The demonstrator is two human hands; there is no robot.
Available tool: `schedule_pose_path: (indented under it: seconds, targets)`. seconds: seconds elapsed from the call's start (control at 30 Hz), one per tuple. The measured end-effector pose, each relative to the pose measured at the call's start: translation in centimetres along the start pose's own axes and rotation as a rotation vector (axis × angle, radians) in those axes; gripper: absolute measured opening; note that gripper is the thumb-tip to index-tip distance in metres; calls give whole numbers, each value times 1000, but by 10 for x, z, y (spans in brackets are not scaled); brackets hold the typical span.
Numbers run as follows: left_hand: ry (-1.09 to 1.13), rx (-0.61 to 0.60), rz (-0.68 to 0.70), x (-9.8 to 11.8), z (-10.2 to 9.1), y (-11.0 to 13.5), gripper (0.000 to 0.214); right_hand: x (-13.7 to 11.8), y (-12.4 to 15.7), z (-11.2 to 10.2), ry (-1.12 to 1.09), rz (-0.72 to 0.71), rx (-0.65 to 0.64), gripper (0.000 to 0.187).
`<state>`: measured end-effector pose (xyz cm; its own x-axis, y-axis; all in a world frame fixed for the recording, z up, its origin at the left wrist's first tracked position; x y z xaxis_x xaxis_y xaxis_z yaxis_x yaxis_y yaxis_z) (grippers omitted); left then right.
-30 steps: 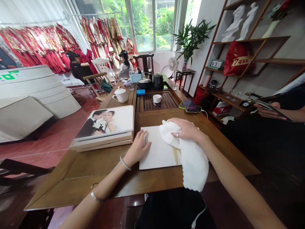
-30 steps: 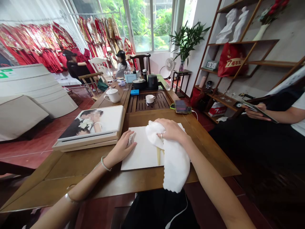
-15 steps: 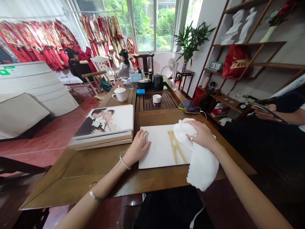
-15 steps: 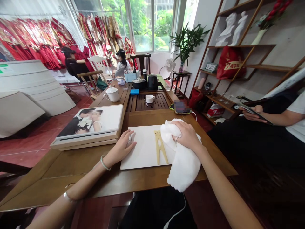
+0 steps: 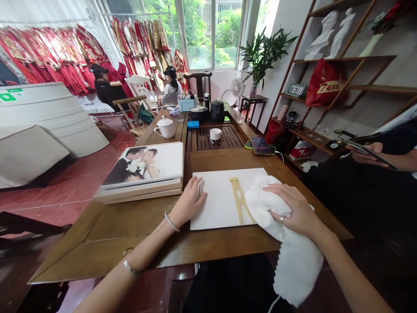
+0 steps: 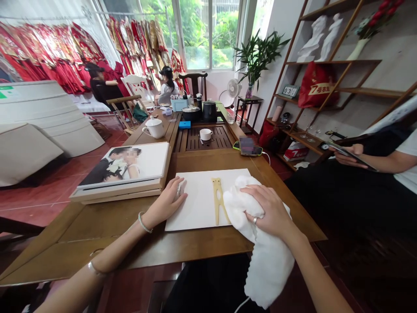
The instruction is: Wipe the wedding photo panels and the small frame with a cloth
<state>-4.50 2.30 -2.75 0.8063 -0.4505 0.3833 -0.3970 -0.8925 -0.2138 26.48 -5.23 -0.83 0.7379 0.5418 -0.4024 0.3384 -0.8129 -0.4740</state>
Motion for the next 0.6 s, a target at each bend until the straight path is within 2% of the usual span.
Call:
schedule_pose_path:
  seconds: [0.17,0.4,0.6]
  targets:
    - [-15,-4,-3,-2,2,0,50,17,-18,1,-44,101,-85,43]
    - [-9,4,-17,0,-1,-1,49,49,-71,15,-14,153,-54,47]
    - [-14,-15,-15,2,-1,-1,49,55,-102,28,42,158,6,45]
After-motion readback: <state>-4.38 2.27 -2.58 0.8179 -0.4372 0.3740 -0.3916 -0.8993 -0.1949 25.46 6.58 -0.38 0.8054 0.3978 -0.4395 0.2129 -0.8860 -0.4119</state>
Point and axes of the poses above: each hand's wrist, its own y-axis away from the middle knuckle, its own z-axis out of the palm, x = y × z, the point moved 4 cm from there along -y, towards the middle knuckle, and after that the axes turned 12 degrees about -y, right-handed, at the moved point
